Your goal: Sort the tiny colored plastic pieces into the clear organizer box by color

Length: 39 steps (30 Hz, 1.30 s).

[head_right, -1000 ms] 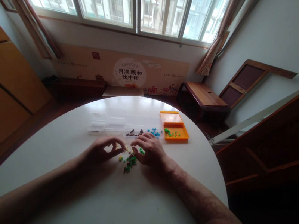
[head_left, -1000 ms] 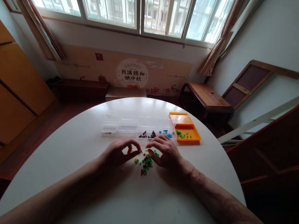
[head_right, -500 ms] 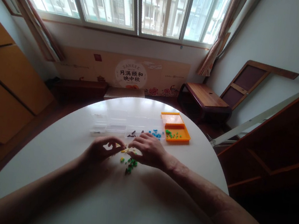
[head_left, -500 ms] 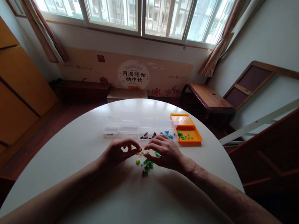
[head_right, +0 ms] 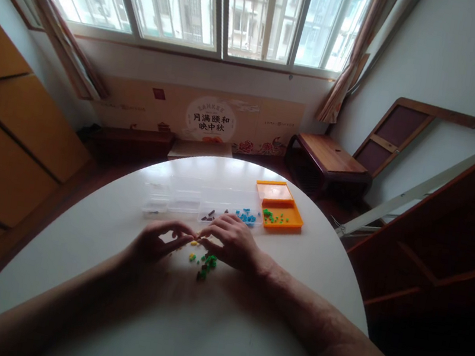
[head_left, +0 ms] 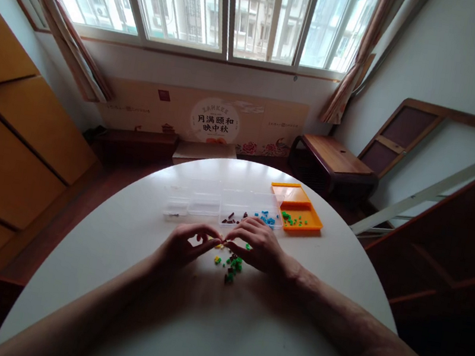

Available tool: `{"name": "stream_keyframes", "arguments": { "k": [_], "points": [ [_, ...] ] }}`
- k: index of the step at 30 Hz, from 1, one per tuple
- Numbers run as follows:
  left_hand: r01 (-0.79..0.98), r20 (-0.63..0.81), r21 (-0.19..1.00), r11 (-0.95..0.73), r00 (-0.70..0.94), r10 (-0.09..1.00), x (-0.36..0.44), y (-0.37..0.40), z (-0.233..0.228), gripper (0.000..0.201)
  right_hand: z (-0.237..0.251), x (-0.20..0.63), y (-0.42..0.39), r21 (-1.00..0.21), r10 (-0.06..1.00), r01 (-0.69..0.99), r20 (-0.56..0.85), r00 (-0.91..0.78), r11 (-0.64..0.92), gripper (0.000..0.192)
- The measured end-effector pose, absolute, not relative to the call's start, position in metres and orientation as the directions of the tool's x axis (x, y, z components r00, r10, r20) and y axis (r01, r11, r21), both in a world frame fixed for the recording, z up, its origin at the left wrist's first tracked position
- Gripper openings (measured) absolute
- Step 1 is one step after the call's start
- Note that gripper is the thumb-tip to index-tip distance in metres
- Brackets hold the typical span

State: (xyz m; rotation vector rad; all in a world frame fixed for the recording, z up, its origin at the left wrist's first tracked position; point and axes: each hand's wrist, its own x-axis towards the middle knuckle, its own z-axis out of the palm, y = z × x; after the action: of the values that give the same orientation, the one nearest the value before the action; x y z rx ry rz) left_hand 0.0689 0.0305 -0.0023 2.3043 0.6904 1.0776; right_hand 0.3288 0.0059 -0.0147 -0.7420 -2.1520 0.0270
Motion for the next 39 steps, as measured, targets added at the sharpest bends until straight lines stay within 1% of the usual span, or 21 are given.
{"name": "stream_keyframes", "arguments": {
  "k": [3,5,7,11,13,15,16,18,20,21,23,26,31,36,39],
  "points": [
    [0.265,0.556,0.576,-0.773,0.566,0.608,0.068,0.029,-0.002,0.012,-0.013,0.337,0.008,-0.342,0.608,0.59,0.719,-0.337,0.731,0.007],
    [0.28,0.557,0.519,-0.808,0.607,0.568,0.068,0.029,-0.003,0.012,-0.013,0.343,0.011,-0.387,0.652,0.651,0.724,-0.224,0.653,0.006],
    [0.292,0.541,0.46,-0.838,0.656,0.526,0.068,0.028,-0.003,0.012,-0.014,0.348,0.013,-0.413,0.685,0.701,0.714,-0.148,0.582,0.007],
    [0.29,0.528,0.351,-0.891,0.724,0.443,0.069,0.027,-0.003,0.009,-0.018,0.353,0.017,-0.417,0.735,0.767,0.67,-0.103,0.488,0.002],
    [0.279,0.522,0.314,-0.908,0.748,0.41,0.069,0.027,-0.004,0.008,-0.019,0.353,0.017,-0.421,0.743,0.768,0.661,-0.103,0.482,0.007],
    [0.272,0.502,0.298,-0.915,0.771,0.393,0.069,0.027,-0.004,0.008,-0.018,0.352,0.016,-0.43,0.737,0.735,0.661,-0.139,0.524,0.01],
    [0.272,0.488,0.297,-0.915,0.781,0.39,0.069,0.027,-0.004,0.008,-0.016,0.352,0.014,-0.426,0.729,0.707,0.659,-0.185,0.564,0.01],
    [0.273,0.469,0.303,-0.913,0.791,0.392,0.068,0.027,-0.004,0.007,-0.01,0.352,0.01,-0.391,0.692,0.635,0.64,-0.332,0.666,0.007],
    [0.271,0.469,0.308,-0.912,0.791,0.393,0.068,0.027,-0.004,0.005,-0.004,0.352,0.004,-0.342,0.631,0.554,0.595,-0.497,0.759,0.004],
    [0.269,0.471,0.309,-0.912,0.79,0.393,0.068,0.027,-0.004,0.004,-0.001,0.352,0.001,-0.327,0.603,0.519,0.569,-0.559,0.79,0.004],
    [0.266,0.475,0.312,-0.912,0.788,0.393,0.069,0.027,-0.003,0.006,0.004,0.351,-0.003,-0.326,0.576,0.477,0.53,-0.623,0.816,0.004],
    [0.264,0.472,0.316,-0.911,0.789,0.393,0.07,0.026,-0.001,0.008,0.007,0.351,-0.007,-0.359,0.583,0.46,0.502,-0.639,0.812,0.005],
    [0.273,0.485,0.314,-0.909,0.777,0.401,0.071,0.025,0.001,0.007,0.009,0.351,-0.009,-0.392,0.601,0.458,0.466,-0.649,0.798,0.009],
    [0.28,0.478,0.324,-0.903,0.776,0.412,0.071,0.025,-0.001,0.008,0.009,0.349,-0.009,-0.373,0.616,0.491,0.444,-0.651,0.787,0.005],
    [0.279,0.472,0.319,-0.906,0.782,0.407,0.069,0.026,-0.003,0.009,0.009,0.347,-0.009,-0.364,0.625,0.508,0.439,-0.646,0.781,0.009]
  ]
}}
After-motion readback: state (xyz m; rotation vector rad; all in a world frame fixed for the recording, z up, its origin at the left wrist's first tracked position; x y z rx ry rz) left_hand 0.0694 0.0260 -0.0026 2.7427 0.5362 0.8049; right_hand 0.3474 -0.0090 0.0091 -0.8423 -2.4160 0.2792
